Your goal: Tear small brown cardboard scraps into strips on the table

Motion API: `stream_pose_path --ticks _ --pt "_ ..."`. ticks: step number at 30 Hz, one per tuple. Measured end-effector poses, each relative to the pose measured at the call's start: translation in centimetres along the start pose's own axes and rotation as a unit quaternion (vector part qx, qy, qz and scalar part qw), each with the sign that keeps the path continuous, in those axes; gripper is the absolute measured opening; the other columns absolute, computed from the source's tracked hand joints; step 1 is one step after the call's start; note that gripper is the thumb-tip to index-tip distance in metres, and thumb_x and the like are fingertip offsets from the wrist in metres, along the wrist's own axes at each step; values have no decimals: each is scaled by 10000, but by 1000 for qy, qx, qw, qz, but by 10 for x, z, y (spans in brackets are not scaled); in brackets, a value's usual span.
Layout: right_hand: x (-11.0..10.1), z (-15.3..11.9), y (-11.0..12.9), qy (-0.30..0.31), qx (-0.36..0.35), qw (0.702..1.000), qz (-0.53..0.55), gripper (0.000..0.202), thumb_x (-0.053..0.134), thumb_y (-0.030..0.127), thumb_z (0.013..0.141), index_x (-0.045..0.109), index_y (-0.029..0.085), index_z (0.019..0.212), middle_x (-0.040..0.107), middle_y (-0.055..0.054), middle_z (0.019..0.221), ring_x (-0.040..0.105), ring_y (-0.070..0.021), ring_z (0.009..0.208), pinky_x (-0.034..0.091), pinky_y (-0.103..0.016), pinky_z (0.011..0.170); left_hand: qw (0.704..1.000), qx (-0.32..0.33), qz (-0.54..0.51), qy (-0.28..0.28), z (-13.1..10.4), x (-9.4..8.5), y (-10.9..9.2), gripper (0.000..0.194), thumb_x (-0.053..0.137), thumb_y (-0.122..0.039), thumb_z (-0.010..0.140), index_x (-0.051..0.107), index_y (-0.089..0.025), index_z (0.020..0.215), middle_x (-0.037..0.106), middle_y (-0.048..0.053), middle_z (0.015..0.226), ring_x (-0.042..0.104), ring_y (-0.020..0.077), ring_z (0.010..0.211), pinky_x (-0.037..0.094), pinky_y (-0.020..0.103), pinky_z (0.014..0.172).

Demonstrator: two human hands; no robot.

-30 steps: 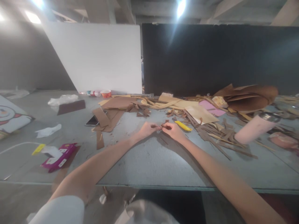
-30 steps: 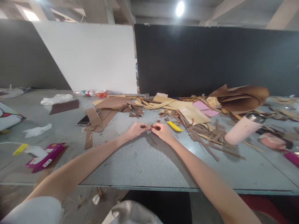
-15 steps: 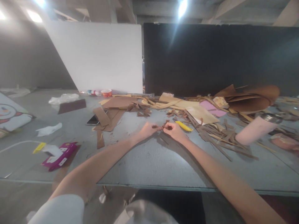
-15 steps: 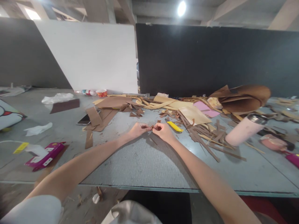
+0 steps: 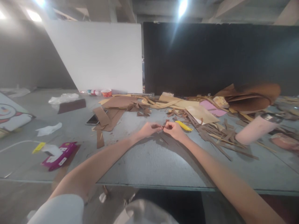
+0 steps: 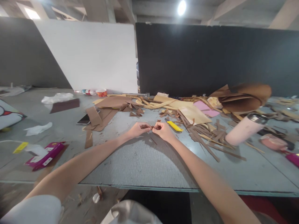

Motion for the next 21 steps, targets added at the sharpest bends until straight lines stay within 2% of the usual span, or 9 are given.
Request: stream_pose_path --ticks 4,8,12,18,21 --pt "3 1 -1 10 4 1000 4 379 737 512 811 521 231 676 459 58 611 384 -127 595 277 -270 594 1000 -11 1 14 1 0 4 482 833 -622 840 853 -170 1005 826 86 991 734 211 909 551 318 861" --pt "4 1 0 16 6 1000 8 392 742 528 815 527 229 680 461 56 621 386 -127 599 281 -272 598 1000 -14 1 4 2 -3 4 512 813 -664 853 850 -167 975 809 73 931 704 180 827 521 285 778" --pt "6 -1 3 31 11 999 -5 398 742 541 826 540 227 689 469 53 630 396 -129 605 299 -274 604 1000 -12 -9 4 2 -3 7 515 842 -662 823 842 -162 946 799 73 906 688 173 796 508 288 763" --pt "7 -2 6 26 2 999 -33 384 696 557 890 584 225 731 539 31 669 468 -152 645 362 -281 630 999 -19 19 -29 3 -10 9 567 820 -710 816 833 -149 893 776 60 829 656 165 746 483 288 729" --pt "10 -2 10 48 -17 998 -20 337 629 509 930 599 221 757 632 0 752 543 -173 711 418 -294 688 999 -15 24 -31 2 -9 6 579 802 -722 827 827 -146 881 787 72 841 670 176 765 494 301 754"
Point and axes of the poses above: each hand's wrist, its own z-axis towards the middle knuckle, its own x-axis out of the palm, y = z × x, the point moved 9 cm from there along z, towards the middle knuckle
